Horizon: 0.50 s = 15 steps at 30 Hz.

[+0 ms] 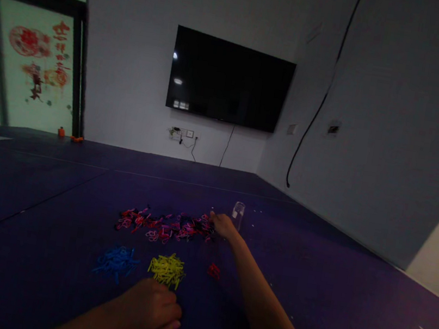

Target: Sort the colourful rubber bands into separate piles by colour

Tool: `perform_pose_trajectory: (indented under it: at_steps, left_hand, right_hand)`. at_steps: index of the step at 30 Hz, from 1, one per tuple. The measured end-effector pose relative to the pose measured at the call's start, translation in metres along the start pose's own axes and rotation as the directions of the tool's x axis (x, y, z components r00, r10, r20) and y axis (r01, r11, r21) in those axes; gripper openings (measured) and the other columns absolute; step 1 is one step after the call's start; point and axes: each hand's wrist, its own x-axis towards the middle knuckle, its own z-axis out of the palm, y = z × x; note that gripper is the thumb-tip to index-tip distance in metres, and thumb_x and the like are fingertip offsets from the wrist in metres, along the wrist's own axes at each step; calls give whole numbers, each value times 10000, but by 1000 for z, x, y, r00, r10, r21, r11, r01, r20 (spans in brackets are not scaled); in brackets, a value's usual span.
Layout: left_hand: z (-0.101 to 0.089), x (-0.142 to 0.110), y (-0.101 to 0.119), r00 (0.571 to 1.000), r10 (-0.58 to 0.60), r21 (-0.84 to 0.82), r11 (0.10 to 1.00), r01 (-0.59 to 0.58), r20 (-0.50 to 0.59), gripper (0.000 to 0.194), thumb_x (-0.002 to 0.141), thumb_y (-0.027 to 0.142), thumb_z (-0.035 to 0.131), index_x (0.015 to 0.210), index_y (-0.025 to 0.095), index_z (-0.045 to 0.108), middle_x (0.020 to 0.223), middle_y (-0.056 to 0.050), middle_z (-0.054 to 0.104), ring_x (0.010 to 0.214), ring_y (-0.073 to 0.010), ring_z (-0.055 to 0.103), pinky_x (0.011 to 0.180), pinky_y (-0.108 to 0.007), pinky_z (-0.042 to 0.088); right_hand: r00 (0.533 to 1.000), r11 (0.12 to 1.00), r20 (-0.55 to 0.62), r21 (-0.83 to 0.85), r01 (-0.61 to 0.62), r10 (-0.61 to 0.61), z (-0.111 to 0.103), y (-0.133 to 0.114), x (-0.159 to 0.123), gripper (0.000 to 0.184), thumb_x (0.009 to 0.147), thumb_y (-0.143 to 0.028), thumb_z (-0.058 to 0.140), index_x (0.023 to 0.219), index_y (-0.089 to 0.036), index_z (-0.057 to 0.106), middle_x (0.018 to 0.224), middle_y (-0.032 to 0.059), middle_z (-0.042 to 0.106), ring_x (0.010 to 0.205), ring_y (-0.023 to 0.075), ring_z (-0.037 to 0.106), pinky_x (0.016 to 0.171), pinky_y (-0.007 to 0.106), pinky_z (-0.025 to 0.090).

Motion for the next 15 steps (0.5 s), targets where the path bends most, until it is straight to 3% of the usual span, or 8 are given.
perform_pose_trajectory:
  at_steps: [5,7,9,12,15]
  left_hand:
    - [-2,0,2,1000,-17,17,1000,17,11,122,881,205,409,769,199,458,696,0,580,571,-134,513,502,-281,338]
    - [-1,0,2,1000,-22,20,1000,22,15,135,891,223,410,768,199,460,689,-1,578,574,-139,517,507,-283,335]
    - [0,-1,2,999,-33,19,999,32,12,145,905,239,402,787,198,476,694,-6,584,588,-142,529,522,-281,341]
    - [3,-3,0,999,-34,6,999,34,-6,170,923,242,365,832,195,501,703,-12,594,600,-142,539,539,-276,346]
    - [5,-4,-1,999,-34,-11,999,34,-16,197,930,248,346,849,195,518,695,-13,594,592,-143,536,540,-280,345]
  right_hand:
    - [993,995,105,81,52,-60,-30,2,-9,607,912,-506,329,711,-108,741,551,64,655,485,118,540,495,209,375]
    - [928,987,346,122,102,-138,-45,-1,-17,619,865,-565,392,604,-113,726,491,66,633,427,102,470,456,214,350]
    - [847,990,518,127,60,-118,-55,-7,-27,590,820,-587,453,541,-130,701,531,72,660,433,95,469,436,207,334]
    - [741,995,670,99,-28,-46,-60,-19,-39,548,776,-597,510,536,-136,684,624,89,701,478,98,538,404,187,301]
    - [686,997,728,62,-48,-13,-58,-29,-45,559,742,-629,540,551,-122,677,626,111,701,520,122,606,389,179,280]
